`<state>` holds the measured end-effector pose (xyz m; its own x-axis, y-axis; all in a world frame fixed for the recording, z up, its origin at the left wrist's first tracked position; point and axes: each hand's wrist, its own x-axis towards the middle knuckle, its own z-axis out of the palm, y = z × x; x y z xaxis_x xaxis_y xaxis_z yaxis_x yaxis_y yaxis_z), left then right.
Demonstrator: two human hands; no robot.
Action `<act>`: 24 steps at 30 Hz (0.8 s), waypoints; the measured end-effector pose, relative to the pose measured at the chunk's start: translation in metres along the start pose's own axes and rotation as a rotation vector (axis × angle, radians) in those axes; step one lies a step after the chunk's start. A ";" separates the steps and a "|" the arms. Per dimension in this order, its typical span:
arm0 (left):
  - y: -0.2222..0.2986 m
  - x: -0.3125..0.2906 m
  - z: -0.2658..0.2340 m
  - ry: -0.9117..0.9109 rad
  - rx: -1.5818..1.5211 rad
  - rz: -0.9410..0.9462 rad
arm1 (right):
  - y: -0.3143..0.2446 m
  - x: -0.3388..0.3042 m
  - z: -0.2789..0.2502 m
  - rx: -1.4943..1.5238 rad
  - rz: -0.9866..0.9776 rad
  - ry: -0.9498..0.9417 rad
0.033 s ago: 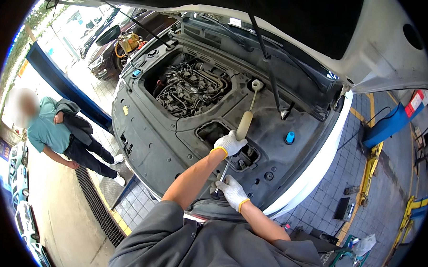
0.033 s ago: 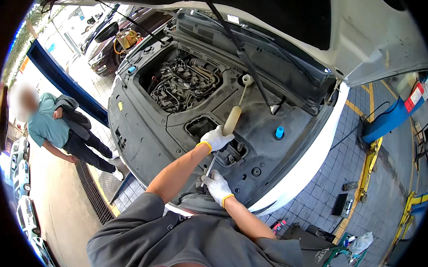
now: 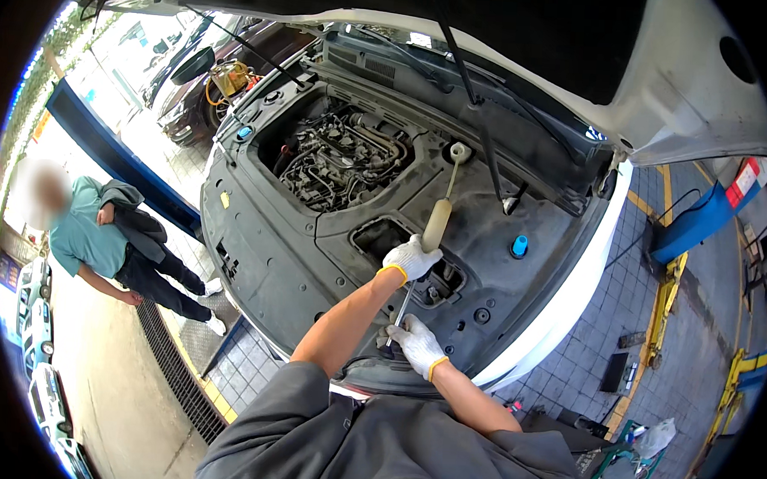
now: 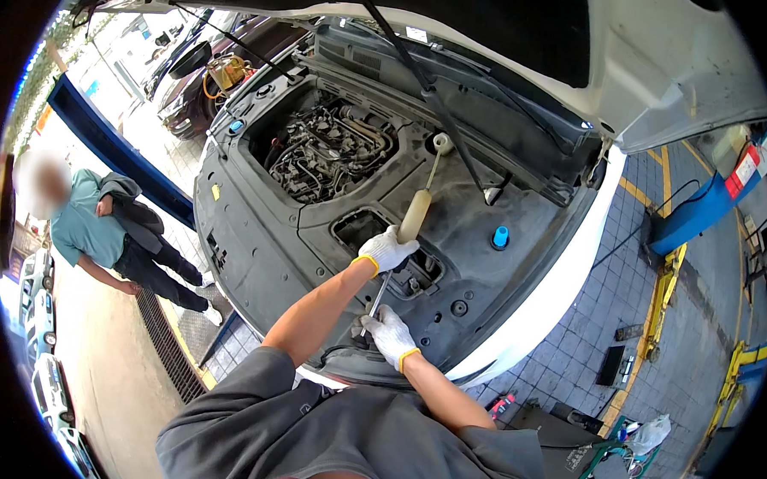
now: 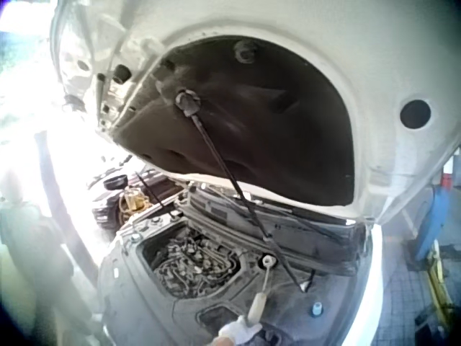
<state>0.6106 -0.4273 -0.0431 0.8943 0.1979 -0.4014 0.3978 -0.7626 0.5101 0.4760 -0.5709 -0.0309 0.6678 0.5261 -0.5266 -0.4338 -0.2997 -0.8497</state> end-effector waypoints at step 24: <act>0.000 -0.076 -0.017 0.370 -0.169 -0.015 | 0.067 0.006 -0.006 0.214 -0.109 -0.213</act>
<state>0.5457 -0.4317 0.0006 0.8893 0.4402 -0.1242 0.4117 -0.6523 0.6364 0.4545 -0.5922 -0.0917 0.5852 0.7077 -0.3957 -0.4995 -0.0698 -0.8635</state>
